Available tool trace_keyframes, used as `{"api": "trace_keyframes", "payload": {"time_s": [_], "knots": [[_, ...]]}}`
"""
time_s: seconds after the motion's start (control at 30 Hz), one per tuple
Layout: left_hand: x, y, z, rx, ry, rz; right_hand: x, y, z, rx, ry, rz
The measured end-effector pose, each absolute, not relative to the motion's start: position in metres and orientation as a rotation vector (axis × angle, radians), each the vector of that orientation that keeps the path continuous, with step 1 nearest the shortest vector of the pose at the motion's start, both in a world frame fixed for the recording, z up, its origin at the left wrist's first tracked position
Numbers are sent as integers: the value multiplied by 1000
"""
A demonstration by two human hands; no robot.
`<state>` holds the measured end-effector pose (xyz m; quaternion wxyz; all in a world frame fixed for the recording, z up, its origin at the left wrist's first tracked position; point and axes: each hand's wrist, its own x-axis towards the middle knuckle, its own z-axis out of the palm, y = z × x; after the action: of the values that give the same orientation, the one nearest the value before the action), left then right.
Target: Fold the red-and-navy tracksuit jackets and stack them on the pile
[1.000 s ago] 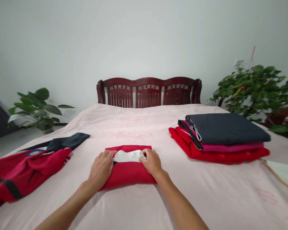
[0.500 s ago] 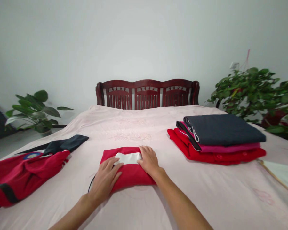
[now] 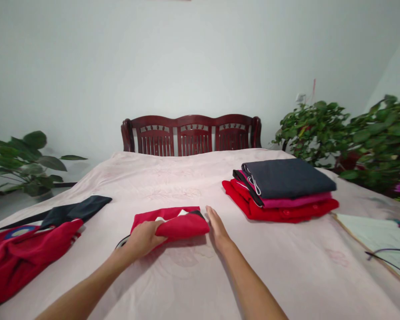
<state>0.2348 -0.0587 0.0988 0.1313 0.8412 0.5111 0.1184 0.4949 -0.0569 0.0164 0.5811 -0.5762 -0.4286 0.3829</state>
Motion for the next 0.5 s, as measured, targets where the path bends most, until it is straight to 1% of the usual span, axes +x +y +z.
{"api": "trace_keyframes", "payload": {"time_s": [0.1, 0.2, 0.27, 0.4, 0.5], "knots": [[223, -48, 122, 1919, 1274, 549, 509, -77, 16, -1093, -619, 1165], [212, -51, 138, 1311, 968, 664, 503, -99, 24, -917, -628, 1400], [209, -60, 142, 1024, 824, 709, 486, -115, 32, -758, -704, 1590], [206, -83, 124, 606, 759, 686, 450, -143, 45, -411, -665, 1877], [200, -94, 88, 401, 745, 573, 435, -155, 44, -376, -547, 1992]]}}
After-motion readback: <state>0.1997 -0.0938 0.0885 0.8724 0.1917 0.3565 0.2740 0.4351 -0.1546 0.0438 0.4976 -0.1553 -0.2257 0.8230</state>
